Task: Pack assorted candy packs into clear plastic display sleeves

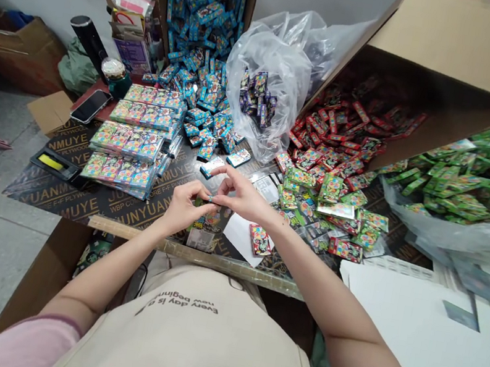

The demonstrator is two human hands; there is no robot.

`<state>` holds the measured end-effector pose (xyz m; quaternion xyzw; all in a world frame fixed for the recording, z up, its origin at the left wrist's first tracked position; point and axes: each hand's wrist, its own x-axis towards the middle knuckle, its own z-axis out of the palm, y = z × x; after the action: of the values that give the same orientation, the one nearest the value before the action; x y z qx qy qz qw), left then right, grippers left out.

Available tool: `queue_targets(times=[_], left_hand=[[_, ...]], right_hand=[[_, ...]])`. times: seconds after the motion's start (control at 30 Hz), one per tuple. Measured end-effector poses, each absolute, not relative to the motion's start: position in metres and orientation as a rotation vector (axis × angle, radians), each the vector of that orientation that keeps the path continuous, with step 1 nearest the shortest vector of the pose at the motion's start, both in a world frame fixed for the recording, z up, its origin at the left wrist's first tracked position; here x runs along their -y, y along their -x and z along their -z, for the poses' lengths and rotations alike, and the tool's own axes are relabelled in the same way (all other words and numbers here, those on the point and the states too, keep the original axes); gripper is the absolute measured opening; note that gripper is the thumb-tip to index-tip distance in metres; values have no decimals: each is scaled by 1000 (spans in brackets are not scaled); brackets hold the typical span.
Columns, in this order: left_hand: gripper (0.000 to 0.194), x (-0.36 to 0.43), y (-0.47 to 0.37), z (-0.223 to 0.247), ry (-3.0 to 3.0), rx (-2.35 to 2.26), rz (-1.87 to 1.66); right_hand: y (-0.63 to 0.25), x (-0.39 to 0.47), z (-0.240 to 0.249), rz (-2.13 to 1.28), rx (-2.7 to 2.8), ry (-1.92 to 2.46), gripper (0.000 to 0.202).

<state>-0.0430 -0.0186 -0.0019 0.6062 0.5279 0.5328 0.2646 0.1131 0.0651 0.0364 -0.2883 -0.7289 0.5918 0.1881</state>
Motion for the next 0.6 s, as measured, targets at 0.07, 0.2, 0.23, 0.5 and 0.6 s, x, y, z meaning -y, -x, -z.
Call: queue_targets(times=[0.07,0.2,0.23,0.5,0.6], left_hand=[[23,19,44,2,-1628,-1433,-1435],[23,19,45,4,-1575,-1472,-1404],[22,19,44,6,-1538,-1488,-1398],[26,54,42,26,-1199,-1409,-1301],[17,83,61,-6,-1558,-1584,-1311]], right_hand=[[-111,-63,-31,-1723,1918,892,50],[-106,-55,-13,-1749,1540,1067,51],[-106,-53,-8,-1768,1441,1110,47],[-136,-44,19,-1845,886,1212,48],[-154,-44,29,-1803,884,1235,46]])
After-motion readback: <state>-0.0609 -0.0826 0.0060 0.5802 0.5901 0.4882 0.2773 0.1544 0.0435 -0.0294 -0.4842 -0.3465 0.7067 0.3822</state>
